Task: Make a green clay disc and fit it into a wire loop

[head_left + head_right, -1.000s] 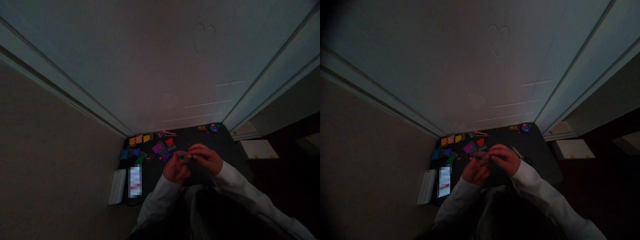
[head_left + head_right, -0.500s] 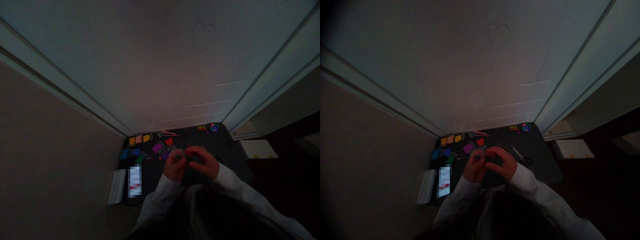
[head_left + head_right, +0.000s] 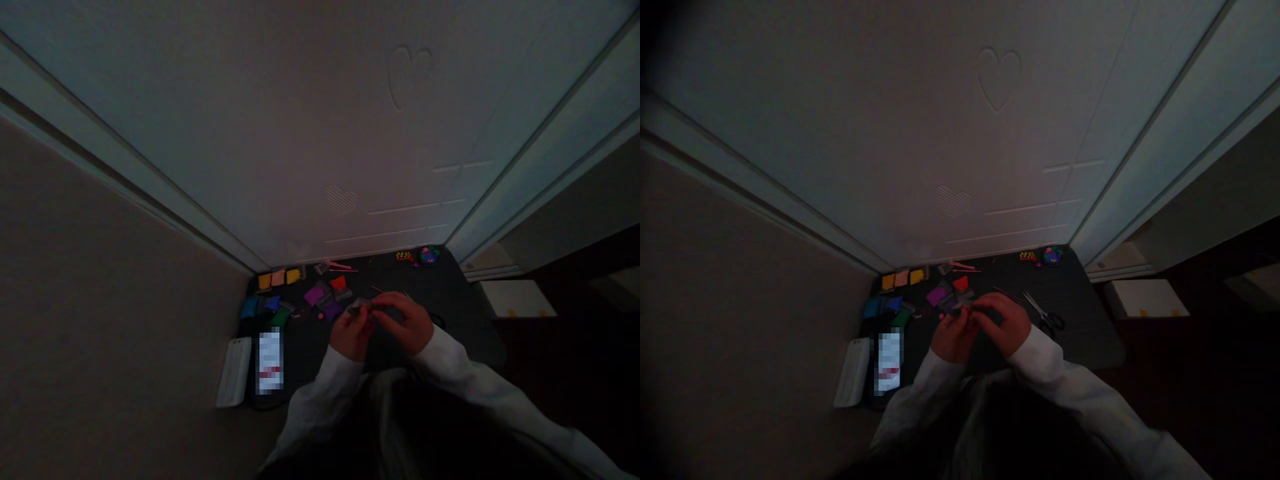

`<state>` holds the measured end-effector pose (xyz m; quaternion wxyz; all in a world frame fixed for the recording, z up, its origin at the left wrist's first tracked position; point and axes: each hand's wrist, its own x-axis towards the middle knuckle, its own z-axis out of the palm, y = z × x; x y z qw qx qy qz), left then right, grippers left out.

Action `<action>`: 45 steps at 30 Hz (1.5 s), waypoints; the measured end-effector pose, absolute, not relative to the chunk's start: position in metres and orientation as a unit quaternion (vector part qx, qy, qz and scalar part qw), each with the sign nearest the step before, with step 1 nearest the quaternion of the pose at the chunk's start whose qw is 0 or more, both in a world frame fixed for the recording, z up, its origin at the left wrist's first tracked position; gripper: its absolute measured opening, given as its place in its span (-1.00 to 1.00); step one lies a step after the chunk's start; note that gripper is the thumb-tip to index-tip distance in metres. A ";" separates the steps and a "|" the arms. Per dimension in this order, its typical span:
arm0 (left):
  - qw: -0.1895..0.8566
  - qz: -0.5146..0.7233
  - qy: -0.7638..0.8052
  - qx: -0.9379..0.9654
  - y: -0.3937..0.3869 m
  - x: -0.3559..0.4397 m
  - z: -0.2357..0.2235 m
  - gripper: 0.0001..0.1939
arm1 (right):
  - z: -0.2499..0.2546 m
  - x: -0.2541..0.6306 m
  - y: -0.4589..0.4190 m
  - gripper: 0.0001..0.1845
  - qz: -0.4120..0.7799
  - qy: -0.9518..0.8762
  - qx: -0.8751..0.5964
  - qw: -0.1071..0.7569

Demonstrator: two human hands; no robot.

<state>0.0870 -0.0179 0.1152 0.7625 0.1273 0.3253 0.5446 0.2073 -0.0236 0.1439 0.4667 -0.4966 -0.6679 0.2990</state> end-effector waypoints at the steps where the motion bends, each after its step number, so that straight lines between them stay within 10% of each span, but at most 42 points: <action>1: 0.762 0.546 0.324 0.130 -0.018 0.087 0.115 -0.85 | 0.143 0.207 -0.024 -0.87 0.303 -0.660 -0.504 0.468; 21: 0.741 0.531 0.366 0.185 -0.019 0.084 0.121 -0.82 | 0.140 0.220 -0.016 -0.74 0.479 -0.612 -0.425 0.464; 45: 0.833 0.468 0.295 0.005 -0.027 0.089 0.124 -0.93 | 0.145 0.208 -0.013 -0.94 0.284 -0.697 -0.510 0.417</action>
